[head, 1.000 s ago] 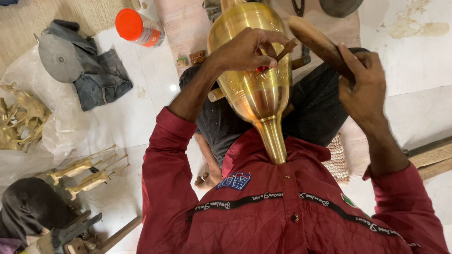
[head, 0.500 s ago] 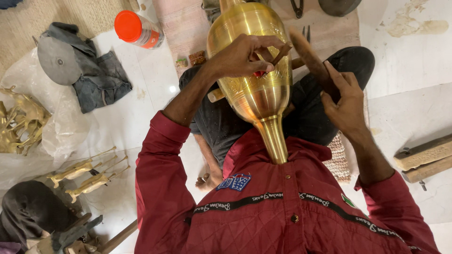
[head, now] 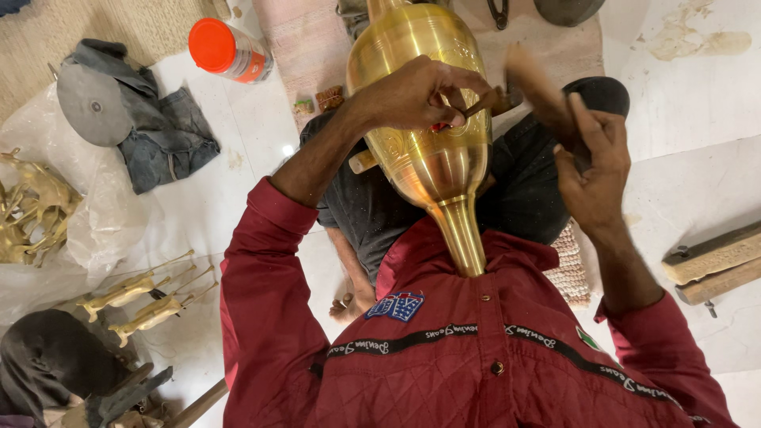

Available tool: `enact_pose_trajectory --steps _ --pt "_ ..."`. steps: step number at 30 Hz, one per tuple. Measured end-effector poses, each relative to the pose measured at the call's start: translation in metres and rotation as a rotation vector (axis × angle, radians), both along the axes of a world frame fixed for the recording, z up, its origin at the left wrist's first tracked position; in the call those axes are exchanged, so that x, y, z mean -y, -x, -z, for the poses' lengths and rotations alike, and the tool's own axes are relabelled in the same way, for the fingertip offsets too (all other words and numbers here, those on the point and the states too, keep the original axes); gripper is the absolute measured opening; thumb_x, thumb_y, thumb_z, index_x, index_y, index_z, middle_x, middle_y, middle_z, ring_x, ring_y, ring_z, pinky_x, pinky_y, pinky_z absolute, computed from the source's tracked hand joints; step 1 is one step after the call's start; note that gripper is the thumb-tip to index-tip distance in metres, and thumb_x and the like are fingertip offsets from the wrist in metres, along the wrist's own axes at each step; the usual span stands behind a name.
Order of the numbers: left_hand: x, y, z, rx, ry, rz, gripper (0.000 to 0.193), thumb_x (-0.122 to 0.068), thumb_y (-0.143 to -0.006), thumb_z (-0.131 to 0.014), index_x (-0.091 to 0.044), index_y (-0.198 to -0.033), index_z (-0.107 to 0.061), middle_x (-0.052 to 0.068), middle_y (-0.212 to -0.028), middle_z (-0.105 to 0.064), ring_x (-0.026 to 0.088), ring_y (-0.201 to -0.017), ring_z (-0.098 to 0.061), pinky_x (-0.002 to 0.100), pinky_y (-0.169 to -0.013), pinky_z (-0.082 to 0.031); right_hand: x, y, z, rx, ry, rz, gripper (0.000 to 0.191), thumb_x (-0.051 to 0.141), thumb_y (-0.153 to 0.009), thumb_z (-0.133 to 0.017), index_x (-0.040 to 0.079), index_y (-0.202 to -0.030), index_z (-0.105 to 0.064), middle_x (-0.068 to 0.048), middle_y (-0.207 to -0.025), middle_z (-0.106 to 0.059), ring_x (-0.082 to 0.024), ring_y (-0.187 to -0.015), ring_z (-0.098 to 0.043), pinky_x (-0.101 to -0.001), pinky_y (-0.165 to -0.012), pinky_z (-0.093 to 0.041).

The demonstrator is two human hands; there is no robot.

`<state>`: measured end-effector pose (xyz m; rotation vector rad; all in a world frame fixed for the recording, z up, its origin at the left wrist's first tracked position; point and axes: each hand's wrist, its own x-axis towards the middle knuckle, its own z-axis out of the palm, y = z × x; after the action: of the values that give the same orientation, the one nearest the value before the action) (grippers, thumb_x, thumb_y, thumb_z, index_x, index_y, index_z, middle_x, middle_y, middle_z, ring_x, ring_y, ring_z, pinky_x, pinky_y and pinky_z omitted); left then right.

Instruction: The person sits on the floor with a large brass vessel held between the legs and engraves decorative floral patterns into its surface. They hold a small chisel against the metal with one hand and strike it with a wooden mallet in the other, repositioning the chisel repeatedly to work the design across the vessel body.

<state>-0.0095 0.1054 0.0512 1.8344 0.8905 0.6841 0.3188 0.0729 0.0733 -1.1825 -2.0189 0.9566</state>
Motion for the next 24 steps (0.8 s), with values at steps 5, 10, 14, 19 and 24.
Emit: enact_pose_trajectory --steps 5,10,14,19,24 --pt "-0.006 -0.005 -0.013 -0.148 0.084 0.034 0.047 -0.012 -0.090 -0.082 -0.015 -0.134 -0.066 0.005 -0.097 -0.082 0.015 -0.087 -0.080 0.035 -0.075 -0.062 0.018 -0.004 0.007 0.117 -0.088 0.030 0.074 -0.013 -0.096 -0.063 0.012 -0.164 -0.047 -0.015 -0.127 -0.051 -0.024 -0.117 -0.057 -0.0337 -0.104 -0.051" --pt "-0.012 -0.006 -0.023 -0.115 0.056 0.145 0.049 -0.013 -0.086 -0.085 -0.016 -0.132 -0.069 0.005 -0.100 -0.081 0.014 -0.090 -0.080 0.034 -0.075 -0.062 0.038 -0.007 0.018 0.138 -0.169 0.095 0.065 -0.011 -0.098 -0.064 0.012 -0.156 -0.048 -0.015 -0.126 -0.051 -0.025 -0.119 -0.054 -0.0331 -0.104 -0.048" --pt "-0.015 -0.004 -0.024 -0.177 0.128 0.215 0.050 -0.012 -0.087 -0.083 -0.019 -0.134 -0.069 0.005 -0.100 -0.081 0.015 -0.087 -0.079 0.035 -0.073 -0.061 0.059 -0.005 0.033 -0.040 -0.125 0.238 0.067 -0.008 -0.107 -0.065 0.007 -0.165 -0.037 -0.014 -0.132 -0.050 -0.023 -0.120 -0.054 -0.0314 -0.103 -0.047" --pt "-0.013 -0.005 -0.023 -0.076 0.064 0.184 0.047 -0.013 -0.089 -0.082 -0.017 -0.134 -0.068 0.005 -0.113 -0.078 0.015 -0.095 -0.079 0.034 -0.080 -0.063 0.072 -0.010 0.047 -0.032 -0.131 0.277 0.069 -0.010 -0.106 -0.069 0.002 -0.165 -0.035 -0.013 -0.134 -0.045 -0.020 -0.118 -0.049 -0.0290 -0.099 -0.044" --pt "-0.011 -0.006 -0.026 -0.149 0.087 0.177 0.049 -0.015 -0.088 -0.082 -0.017 -0.135 -0.068 0.005 -0.105 -0.080 0.015 -0.092 -0.079 0.037 -0.079 -0.062 0.072 -0.011 0.051 -0.203 -0.078 0.261 0.066 -0.009 -0.110 -0.066 0.001 -0.166 -0.032 -0.010 -0.137 -0.043 -0.018 -0.127 -0.050 -0.0286 -0.109 -0.044"
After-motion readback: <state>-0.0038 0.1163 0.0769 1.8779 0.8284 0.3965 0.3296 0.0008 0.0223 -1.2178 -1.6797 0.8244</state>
